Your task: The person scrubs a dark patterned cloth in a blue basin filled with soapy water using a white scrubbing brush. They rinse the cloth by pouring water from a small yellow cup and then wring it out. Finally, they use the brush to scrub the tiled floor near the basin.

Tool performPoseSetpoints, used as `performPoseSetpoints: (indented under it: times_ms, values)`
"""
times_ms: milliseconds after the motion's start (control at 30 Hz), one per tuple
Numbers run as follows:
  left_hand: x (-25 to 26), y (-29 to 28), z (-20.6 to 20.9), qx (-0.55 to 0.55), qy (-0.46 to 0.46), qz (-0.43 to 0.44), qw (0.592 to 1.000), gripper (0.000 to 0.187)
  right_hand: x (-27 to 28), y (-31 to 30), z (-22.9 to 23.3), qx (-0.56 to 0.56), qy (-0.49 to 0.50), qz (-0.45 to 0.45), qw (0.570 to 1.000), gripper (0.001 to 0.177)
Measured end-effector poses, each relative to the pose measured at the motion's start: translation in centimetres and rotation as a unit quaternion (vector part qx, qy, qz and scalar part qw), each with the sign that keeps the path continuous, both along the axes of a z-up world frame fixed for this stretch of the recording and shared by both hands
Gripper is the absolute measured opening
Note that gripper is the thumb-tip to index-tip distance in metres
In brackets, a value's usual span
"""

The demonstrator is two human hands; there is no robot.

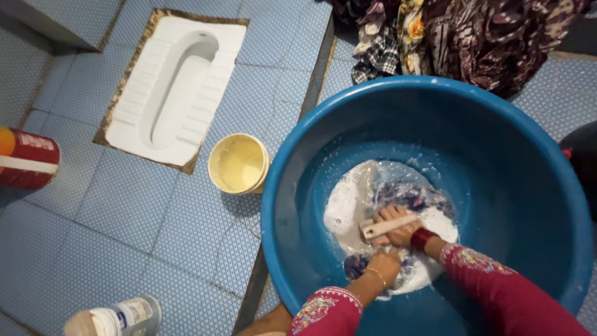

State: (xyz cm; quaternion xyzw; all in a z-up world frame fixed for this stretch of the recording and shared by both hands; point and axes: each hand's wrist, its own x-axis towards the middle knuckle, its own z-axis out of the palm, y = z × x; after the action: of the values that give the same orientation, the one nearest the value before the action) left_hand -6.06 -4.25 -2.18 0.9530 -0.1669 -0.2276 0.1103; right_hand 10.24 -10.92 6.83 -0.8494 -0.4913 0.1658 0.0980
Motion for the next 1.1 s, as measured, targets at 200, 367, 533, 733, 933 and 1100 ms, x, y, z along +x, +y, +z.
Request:
performPoseSetpoints:
  times_ms: [200,367,533,733,933,1100]
  values:
    - [0.9,1.5,-1.6,-0.099,0.006,0.046,0.994,0.023,6.2,2.5,-2.3,-0.034,-0.032,-0.278,0.960,0.061]
    - [1.5,1.8,-1.9,-0.080,0.014,0.049,0.996,0.032,3.2,3.5,0.7,0.001,0.075,-0.356,0.931,0.073]
    - [0.6,0.8,-2.2,-0.099,0.045,0.050,0.993,0.031,0.1,1.2,2.8,0.032,-0.046,0.038,0.998,0.074]
    - [0.4,0.8,-2.6,-0.100,0.023,0.032,0.994,0.036,8.7,3.1,1.2,-0.079,-0.053,-0.297,0.950,0.071]
    - [0.6,1.5,-1.4,-0.098,0.113,0.034,0.988,0.037,2.6,1.6,-2.6,-0.177,0.144,-0.233,0.945,0.071]
    - [1.2,1.8,-1.9,-0.100,0.112,0.005,0.989,0.044,3.2,0.1,-2.3,-0.119,-0.012,0.033,0.992,0.082]
